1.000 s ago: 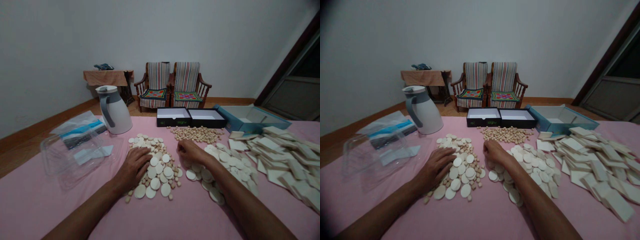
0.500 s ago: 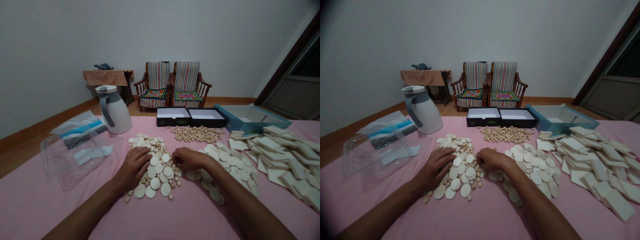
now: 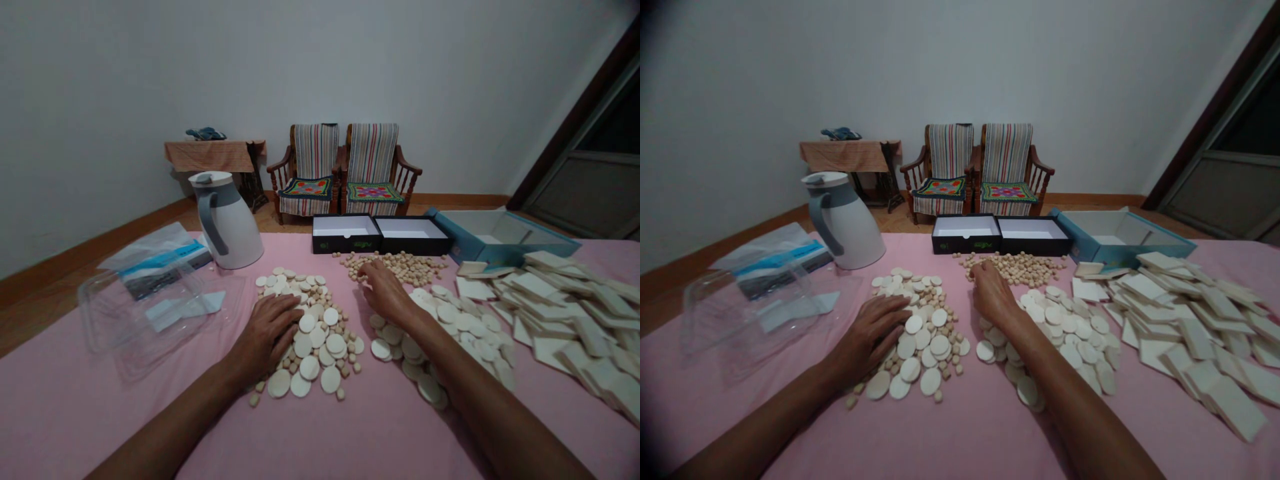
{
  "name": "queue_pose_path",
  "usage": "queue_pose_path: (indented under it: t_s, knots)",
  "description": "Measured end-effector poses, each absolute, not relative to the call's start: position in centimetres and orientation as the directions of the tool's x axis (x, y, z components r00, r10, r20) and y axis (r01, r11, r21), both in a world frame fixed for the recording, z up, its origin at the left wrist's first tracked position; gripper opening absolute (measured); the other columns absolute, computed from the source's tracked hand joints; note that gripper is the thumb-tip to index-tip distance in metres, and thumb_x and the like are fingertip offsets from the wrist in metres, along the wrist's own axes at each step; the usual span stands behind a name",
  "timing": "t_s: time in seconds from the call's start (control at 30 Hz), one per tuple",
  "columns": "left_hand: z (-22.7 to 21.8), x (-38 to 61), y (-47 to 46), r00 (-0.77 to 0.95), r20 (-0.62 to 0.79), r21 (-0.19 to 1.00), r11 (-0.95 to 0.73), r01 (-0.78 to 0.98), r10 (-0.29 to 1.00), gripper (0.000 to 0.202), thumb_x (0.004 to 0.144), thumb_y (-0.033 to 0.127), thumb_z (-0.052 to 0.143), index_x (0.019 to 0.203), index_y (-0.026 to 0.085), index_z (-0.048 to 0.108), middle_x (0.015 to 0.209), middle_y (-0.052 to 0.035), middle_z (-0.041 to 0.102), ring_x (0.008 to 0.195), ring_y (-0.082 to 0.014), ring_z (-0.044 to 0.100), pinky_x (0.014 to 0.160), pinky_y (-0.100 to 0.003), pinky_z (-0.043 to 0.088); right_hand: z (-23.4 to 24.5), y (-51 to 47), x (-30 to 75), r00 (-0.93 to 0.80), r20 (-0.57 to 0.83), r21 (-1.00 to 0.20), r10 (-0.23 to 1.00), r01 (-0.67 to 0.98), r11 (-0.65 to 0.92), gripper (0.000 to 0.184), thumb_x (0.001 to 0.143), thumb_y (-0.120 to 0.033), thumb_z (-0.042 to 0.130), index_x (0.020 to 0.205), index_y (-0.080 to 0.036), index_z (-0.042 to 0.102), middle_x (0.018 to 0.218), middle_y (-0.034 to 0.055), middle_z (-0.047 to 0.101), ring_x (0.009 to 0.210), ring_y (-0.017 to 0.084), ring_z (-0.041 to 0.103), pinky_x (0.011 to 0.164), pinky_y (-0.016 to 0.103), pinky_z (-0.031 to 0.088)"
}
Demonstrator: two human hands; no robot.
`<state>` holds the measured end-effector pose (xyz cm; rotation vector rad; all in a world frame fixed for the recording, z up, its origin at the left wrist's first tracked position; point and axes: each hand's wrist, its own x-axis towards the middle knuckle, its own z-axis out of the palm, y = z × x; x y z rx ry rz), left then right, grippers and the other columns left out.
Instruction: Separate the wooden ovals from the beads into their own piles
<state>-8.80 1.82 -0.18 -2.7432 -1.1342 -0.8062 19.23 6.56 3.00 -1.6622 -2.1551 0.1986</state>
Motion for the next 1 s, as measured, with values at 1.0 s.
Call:
queue_pose_path:
  t_s: [1.0]
  knots:
    - [0.2, -8.7, 1.6, 0.591, 0.473, 0.135, -0.717, 0.684, 0.653, 0.026, 0.092, 0.02, 0.047, 0.115, 0.021, 0.059, 0.128, -0.0099, 0.058, 0.122, -0.0241, 0.049, 0.105, -0.05, 0.033, 3.9, 4.5, 18.1, -0.584, -0.236, -0.437, 0.777, 0.778, 0.452, 0.02, 0.065, -0.016, 0.062, 0.085, -0.019, 0.061, 0.082, 0.002, 0.063, 0.073, 0.014, 0.053, 0.059, 0.022, 0.035]
